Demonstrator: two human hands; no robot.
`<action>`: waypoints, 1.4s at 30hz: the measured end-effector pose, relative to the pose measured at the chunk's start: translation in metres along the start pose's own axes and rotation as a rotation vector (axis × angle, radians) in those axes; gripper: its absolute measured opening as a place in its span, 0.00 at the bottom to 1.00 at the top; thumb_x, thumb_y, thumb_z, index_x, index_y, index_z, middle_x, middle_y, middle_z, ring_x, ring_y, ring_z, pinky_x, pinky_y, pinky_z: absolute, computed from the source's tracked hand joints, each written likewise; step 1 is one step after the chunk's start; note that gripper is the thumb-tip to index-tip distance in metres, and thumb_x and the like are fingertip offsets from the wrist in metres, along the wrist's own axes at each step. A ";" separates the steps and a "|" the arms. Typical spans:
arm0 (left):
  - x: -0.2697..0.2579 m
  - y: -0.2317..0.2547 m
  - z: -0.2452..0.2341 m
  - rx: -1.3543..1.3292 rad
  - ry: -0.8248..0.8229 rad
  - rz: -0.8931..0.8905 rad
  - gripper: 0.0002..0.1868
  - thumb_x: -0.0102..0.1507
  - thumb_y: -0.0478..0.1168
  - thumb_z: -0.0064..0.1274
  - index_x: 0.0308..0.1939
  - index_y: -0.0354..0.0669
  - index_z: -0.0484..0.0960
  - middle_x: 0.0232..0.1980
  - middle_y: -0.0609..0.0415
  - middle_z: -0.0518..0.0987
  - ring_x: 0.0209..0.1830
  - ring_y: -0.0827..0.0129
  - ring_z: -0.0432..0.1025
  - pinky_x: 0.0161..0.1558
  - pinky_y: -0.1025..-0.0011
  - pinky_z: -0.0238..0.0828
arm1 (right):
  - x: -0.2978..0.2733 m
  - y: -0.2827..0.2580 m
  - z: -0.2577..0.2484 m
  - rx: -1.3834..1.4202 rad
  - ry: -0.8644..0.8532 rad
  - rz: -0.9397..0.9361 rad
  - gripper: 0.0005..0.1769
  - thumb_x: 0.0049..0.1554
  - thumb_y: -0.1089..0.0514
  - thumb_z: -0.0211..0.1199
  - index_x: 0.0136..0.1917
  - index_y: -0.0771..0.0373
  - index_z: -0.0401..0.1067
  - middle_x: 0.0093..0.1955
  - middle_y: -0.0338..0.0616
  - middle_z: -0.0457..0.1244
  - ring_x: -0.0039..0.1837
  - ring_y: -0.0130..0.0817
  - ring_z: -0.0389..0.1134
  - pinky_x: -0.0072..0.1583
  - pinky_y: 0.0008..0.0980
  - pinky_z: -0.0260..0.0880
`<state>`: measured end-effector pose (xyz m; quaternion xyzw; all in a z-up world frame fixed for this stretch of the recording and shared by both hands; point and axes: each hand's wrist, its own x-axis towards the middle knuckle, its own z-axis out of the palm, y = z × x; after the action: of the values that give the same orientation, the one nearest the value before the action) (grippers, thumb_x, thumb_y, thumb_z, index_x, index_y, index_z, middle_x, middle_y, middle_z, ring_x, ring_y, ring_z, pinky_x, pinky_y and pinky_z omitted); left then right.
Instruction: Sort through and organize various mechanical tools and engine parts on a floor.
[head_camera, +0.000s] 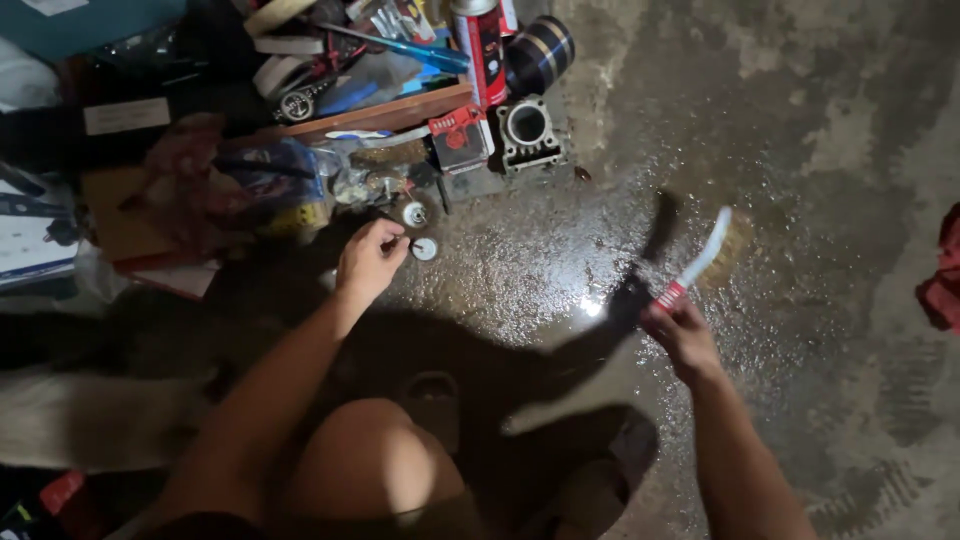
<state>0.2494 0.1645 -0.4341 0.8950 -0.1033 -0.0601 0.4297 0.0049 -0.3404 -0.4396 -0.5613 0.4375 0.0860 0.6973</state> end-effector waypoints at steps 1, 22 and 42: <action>0.001 0.000 -0.001 -0.001 0.005 -0.004 0.12 0.62 0.41 0.64 0.45 0.41 0.80 0.40 0.50 0.82 0.38 0.60 0.79 0.41 0.65 0.76 | 0.008 -0.005 0.022 -0.005 -0.004 -0.001 0.12 0.60 0.62 0.65 0.57 0.62 0.69 0.50 0.41 0.67 0.54 0.36 0.71 0.57 0.38 0.74; 0.139 0.015 0.040 0.682 0.003 0.121 0.16 0.63 0.38 0.47 0.53 0.46 0.82 0.51 0.51 0.79 0.58 0.53 0.66 0.53 0.49 0.60 | 0.024 -0.146 0.298 -0.985 0.013 -0.779 0.19 0.53 0.52 0.72 0.53 0.60 0.70 0.43 0.47 0.70 0.45 0.47 0.72 0.49 0.45 0.71; 0.096 0.132 -0.054 0.760 -0.193 0.719 0.12 0.64 0.40 0.48 0.46 0.54 0.86 0.44 0.60 0.77 0.54 0.64 0.68 0.60 0.57 0.57 | -0.023 -0.232 0.329 -0.993 -0.456 -0.454 0.23 0.66 0.40 0.57 0.54 0.63 0.71 0.40 0.50 0.69 0.42 0.39 0.70 0.48 0.37 0.71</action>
<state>0.3360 0.1022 -0.2987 0.8861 -0.4571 0.0504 0.0573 0.3019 -0.1320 -0.2632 -0.8674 0.0527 0.2474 0.4286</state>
